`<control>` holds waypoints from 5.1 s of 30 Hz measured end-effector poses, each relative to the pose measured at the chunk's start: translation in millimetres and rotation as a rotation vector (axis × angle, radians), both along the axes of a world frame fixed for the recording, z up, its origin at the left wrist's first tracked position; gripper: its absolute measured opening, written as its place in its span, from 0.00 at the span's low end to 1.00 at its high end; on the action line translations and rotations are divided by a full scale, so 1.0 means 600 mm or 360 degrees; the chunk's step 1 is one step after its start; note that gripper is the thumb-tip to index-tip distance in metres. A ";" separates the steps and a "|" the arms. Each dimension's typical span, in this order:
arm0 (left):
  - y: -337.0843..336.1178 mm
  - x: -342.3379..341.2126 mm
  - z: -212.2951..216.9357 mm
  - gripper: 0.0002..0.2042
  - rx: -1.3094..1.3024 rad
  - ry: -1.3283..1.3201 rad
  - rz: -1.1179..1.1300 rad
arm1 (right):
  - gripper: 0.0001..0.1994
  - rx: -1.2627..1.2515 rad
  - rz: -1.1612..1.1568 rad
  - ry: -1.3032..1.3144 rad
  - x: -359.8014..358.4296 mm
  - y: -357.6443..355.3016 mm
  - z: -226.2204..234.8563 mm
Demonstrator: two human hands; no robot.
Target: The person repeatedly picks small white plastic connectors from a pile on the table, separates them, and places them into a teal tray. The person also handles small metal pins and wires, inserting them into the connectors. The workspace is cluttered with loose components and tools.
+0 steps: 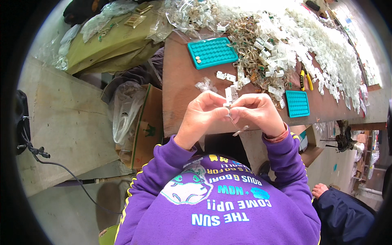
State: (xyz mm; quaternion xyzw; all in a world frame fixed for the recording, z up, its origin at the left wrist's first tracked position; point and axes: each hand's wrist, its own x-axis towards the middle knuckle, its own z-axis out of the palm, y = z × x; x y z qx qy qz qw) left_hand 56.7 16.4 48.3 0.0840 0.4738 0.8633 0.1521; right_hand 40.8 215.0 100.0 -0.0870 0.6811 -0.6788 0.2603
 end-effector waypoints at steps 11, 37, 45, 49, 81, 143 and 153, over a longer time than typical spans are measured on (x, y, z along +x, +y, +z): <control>0.002 0.015 0.000 0.08 -0.0027 0.0084 0.0122 | 0.10 -0.0440 -0.0162 -0.0445 0.019 -0.021 -0.044; 0.009 0.008 -0.010 0.09 -0.0414 0.0323 0.0439 | 0.06 -0.0510 -0.0184 -0.0520 0.043 -0.013 -0.032; 0.026 0.016 -0.003 0.06 0.0029 -0.0142 0.0317 | 0.03 0.0152 -0.0260 0.0380 0.057 -0.028 -0.015; 0.029 0.019 -0.001 0.06 0.0113 -0.0344 0.0289 | 0.04 0.0065 -0.0405 0.0305 0.064 -0.038 -0.025; 0.031 0.026 -0.006 0.10 -0.0648 0.0721 0.0826 | 0.06 -0.0416 -0.0348 -0.0520 0.067 -0.011 0.000; 0.040 0.034 -0.005 0.08 0.0430 -0.0311 0.0383 | 0.03 -0.0020 -0.0637 0.0346 0.078 -0.068 -0.040; 0.033 0.016 -0.011 0.08 0.0545 -0.0316 0.0452 | 0.06 0.0424 -0.0635 0.0725 0.042 -0.096 -0.057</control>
